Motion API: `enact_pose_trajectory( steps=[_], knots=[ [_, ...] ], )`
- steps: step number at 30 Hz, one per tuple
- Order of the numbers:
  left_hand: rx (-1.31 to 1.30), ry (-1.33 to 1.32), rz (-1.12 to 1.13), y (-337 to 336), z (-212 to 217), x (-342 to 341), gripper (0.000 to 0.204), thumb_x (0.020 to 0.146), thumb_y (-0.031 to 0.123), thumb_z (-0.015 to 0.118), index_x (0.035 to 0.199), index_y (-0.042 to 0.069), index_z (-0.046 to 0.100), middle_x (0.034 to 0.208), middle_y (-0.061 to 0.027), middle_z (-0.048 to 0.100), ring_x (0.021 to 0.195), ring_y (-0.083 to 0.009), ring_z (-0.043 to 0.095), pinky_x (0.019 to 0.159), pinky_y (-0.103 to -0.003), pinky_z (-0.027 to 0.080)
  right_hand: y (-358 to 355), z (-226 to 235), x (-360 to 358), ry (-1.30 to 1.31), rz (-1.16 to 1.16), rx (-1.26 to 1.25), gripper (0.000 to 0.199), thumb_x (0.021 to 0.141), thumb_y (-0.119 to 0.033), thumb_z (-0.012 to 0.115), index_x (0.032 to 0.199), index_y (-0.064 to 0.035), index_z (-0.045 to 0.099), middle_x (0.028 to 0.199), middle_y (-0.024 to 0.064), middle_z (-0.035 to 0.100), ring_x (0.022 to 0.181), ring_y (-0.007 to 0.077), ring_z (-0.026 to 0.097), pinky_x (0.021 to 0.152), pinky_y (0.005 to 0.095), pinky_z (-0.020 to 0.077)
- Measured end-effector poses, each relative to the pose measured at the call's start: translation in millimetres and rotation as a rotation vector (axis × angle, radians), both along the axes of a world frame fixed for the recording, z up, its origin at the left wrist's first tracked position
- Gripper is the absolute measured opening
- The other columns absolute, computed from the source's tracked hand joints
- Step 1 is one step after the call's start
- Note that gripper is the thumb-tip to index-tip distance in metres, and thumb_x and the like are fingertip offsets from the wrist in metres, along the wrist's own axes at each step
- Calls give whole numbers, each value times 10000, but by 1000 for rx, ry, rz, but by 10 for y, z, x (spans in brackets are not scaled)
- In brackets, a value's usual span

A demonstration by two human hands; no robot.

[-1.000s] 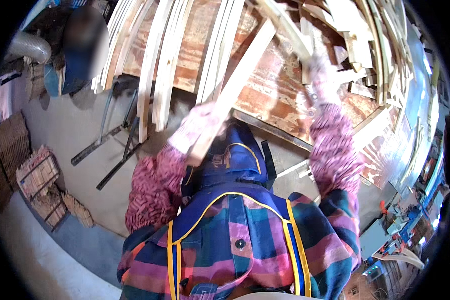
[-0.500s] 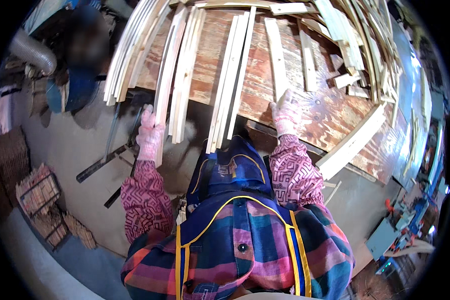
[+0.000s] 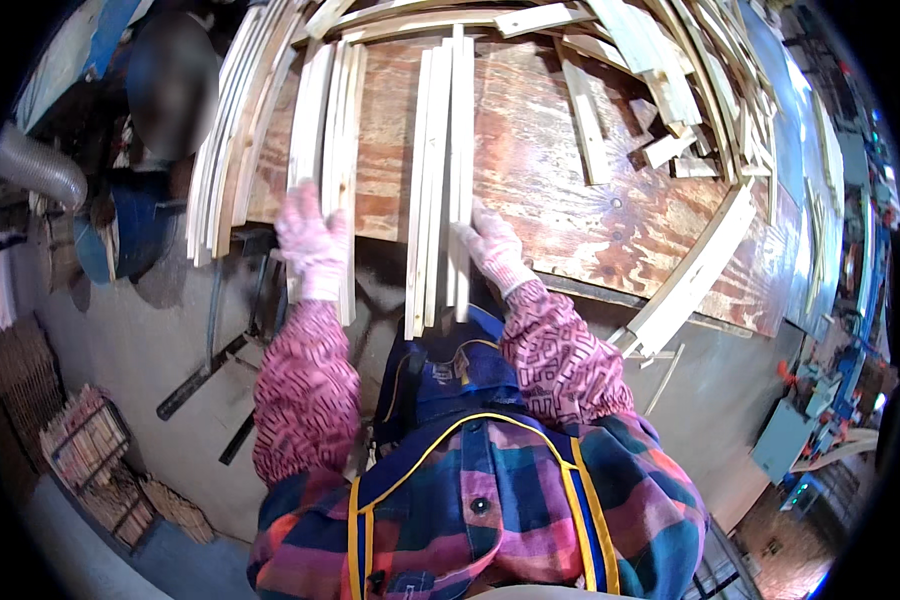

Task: The person repeatedly picks up thin wooden strips from a pile on a metal table and stacks them into neat bundles. They handle the strips one at a time or in small groups, aligning them and placing them into growing stacks on the table.

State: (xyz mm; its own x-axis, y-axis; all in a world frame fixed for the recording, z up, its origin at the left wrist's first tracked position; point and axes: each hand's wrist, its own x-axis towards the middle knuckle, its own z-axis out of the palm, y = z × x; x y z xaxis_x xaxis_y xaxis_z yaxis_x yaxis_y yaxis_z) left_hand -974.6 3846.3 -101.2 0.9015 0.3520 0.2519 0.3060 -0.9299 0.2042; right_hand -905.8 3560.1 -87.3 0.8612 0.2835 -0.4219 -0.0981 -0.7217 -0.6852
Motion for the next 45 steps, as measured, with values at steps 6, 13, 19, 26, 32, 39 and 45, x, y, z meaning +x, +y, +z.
enact_pose_trajectory(
  steps=[6, 13, 19, 26, 32, 39, 45],
  knots=[
    [-430, 667, -30, -1666, 362, 378, 1062, 737, 558, 743, 1561, 231, 159, 1585, -237, 116, 1404, -449, 252, 1149, -536, 253, -687, -384, 1143, -641, 22, -615, 524, 943, -494, 478, 1254, -79, 549, 1037, 151, 636, 928, 284, 620, 736, 434, 529],
    [-258, 674, 3, -1706, 154, 385, 1033, 756, 434, 754, 1566, 253, 139, 1582, -221, 83, 1356, -424, 314, 1105, -504, 316, -1417, 56, 1728, -263, -222, -738, 570, 842, -428, 675, 1262, -78, 515, 1195, 208, 620, 1136, 363, 599, 949, 436, 498],
    [-262, 713, 51, -1751, 217, 541, 1043, 739, 434, 762, 1564, 276, 143, 1575, -200, 117, 1345, -420, 325, 1098, -502, 323, -1389, 386, 1471, 48, -286, -572, 567, 824, -351, 664, 1256, -19, 507, 1160, 248, 631, 1102, 397, 620, 950, 472, 499],
    [-318, 640, 44, -1769, 230, 866, 902, 771, 421, 706, 1529, 284, 237, 1584, -175, 141, 1350, -386, 338, 1072, -492, 352, -1711, 399, -1060, 355, -500, 233, 509, 913, -309, 549, 1332, -28, 487, 1054, 160, 635, 925, 291, 653, 814, 402, 538],
    [-361, 679, 51, -1706, 297, 737, 897, 784, 398, 721, 1534, 278, 245, 1589, -179, 129, 1389, -403, 286, 1071, -512, 348, -1406, 338, -949, 877, -600, 896, 319, 947, -181, 548, 1164, 43, 617, 914, 141, 674, 821, 289, 689, 770, 398, 575],
    [-430, 792, 47, -2033, 548, 464, 1079, 759, 620, 700, 1572, 233, 105, 1598, -257, 20, 1436, -465, 169, 1128, -547, 276, -520, 292, -543, 541, 531, -186, 653, 894, -599, 551, 1104, 9, 664, 1108, 273, 651, 1085, 371, 627, 951, 450, 473],
    [-256, 700, 125, -2058, 288, 362, 1037, 732, 521, 741, 1558, 292, 158, 1576, -218, 85, 1380, -421, 265, 1112, -516, 284, -884, 861, 1687, -520, 188, -737, 288, 946, -328, 552, 1136, -128, 635, 1061, 105, 681, 901, 247, 690, 710, 380, 574]
  ],
)
